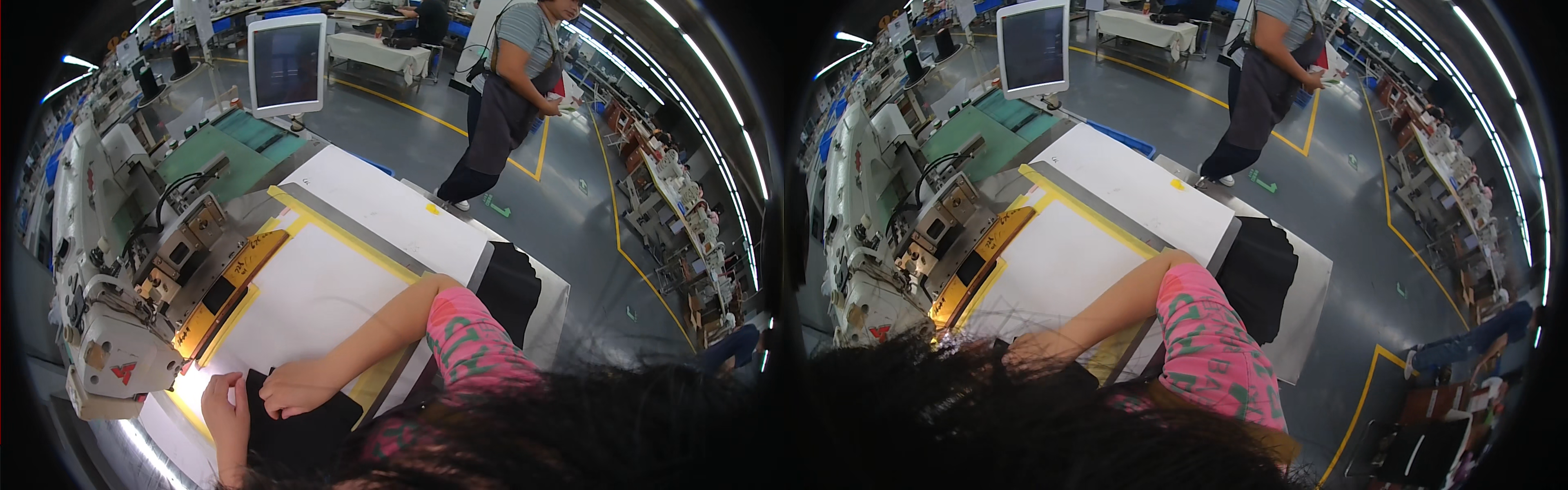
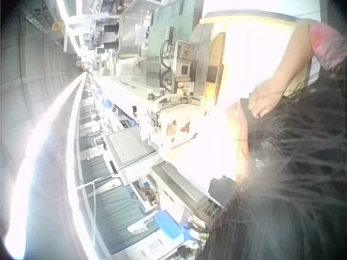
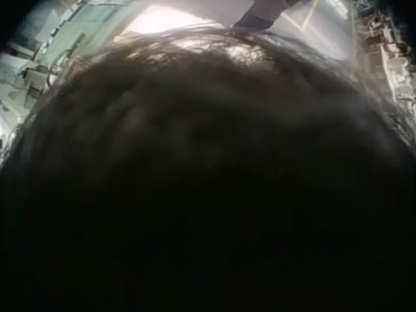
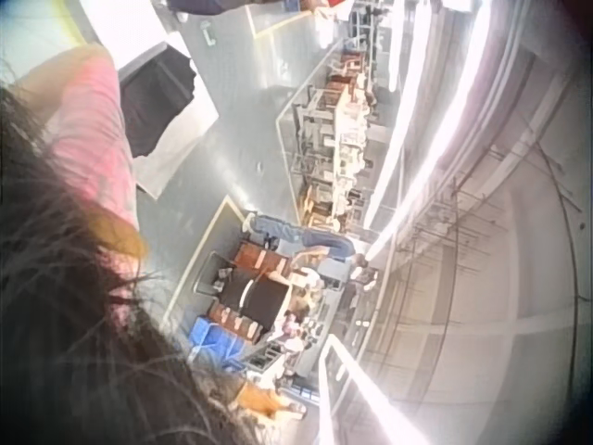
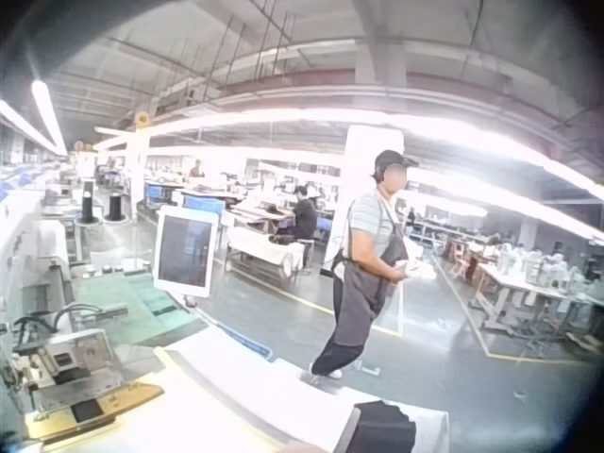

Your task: The person sews together black fabric pieces using an industrial sewing machine.

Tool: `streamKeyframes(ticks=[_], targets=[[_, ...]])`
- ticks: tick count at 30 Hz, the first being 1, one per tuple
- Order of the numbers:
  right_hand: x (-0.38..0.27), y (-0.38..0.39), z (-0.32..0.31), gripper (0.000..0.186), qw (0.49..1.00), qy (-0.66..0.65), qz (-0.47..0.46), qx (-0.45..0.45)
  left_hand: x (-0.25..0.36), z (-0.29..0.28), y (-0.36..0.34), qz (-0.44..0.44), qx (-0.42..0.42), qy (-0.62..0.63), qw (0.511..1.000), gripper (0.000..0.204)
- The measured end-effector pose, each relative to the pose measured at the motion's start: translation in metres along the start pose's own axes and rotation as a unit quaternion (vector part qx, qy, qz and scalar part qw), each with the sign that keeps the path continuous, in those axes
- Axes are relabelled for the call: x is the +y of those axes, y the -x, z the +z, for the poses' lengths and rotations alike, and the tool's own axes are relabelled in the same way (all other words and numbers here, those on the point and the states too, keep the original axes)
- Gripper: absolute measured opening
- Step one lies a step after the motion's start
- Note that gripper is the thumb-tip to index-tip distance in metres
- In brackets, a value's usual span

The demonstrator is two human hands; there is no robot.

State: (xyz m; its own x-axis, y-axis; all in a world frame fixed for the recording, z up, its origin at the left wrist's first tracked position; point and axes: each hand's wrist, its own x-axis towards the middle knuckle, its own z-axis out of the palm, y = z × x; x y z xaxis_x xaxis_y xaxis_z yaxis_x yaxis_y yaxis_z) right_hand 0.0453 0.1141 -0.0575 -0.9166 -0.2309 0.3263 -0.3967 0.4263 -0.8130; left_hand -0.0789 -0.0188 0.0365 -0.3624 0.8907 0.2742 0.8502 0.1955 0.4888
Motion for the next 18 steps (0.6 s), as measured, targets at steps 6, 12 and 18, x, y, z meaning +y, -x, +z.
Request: streamKeyframes(ticks=[6, 12, 18], targets=[[-0.008, 0.005, -0.009, 0.034, 0.960, 0.219, -0.142, 0.104, -0.003, -0.029, 0.022, -0.053, -0.263, 0.006, 0.963, 0.046], [-0.002, 0.002, -0.001, 0.026, 0.985, 0.136, -0.092, 0.062, -0.015, -0.015, 0.047, -0.074, -0.263, 0.046, 0.961, 0.033], [-0.001, -0.006, 0.002, 0.014, 0.973, 0.119, -0.179, 0.089, 0.004, -0.031, 0.049, -0.141, -0.314, 0.051, 0.938, 0.025]])
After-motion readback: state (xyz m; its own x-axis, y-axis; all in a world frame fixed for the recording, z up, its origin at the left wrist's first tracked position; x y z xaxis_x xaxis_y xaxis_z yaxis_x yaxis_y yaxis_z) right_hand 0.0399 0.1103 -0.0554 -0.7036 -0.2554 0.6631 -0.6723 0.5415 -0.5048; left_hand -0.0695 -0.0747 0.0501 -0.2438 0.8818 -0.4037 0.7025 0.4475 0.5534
